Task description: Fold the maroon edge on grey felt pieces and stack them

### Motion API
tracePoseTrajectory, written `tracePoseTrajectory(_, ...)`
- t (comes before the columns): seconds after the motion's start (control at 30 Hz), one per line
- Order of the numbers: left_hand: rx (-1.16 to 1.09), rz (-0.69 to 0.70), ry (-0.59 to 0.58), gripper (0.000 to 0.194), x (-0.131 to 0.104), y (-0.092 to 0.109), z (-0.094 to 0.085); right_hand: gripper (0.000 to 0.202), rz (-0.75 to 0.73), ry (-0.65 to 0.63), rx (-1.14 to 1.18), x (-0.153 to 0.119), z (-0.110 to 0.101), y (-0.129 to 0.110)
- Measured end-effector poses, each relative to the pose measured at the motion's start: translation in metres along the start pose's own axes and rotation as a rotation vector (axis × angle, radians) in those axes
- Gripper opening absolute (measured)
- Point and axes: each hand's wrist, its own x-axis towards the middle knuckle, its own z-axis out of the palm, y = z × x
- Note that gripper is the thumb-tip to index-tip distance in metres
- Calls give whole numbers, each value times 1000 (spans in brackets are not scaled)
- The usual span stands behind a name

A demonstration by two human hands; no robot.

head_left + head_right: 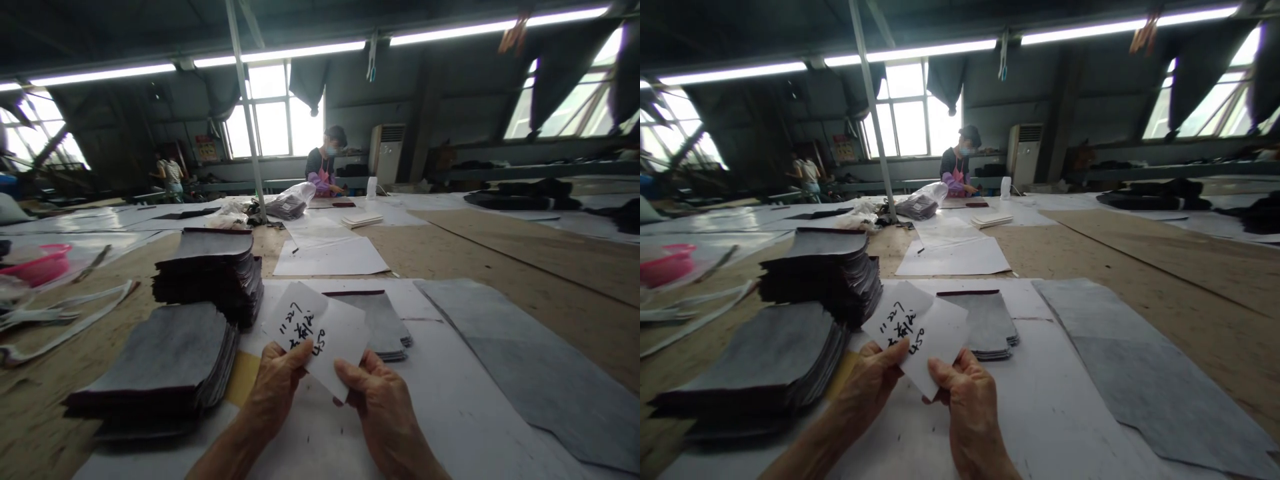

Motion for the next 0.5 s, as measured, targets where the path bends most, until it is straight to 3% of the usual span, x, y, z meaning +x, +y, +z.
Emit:
tracePoseTrajectory(0.2,96,-128,13,30,-3,14,-10,29,46,82,25,2,-4,-16)
tracePoseTrajectory(0.33,156,-202,-13,30,-6,20,-14,27,46,125,-86,2,-9,-23)
tracePoseTrajectory(0.5,206,-200,34,28,-2,20,-19,24,-53,264,-157,7,-16,-18)
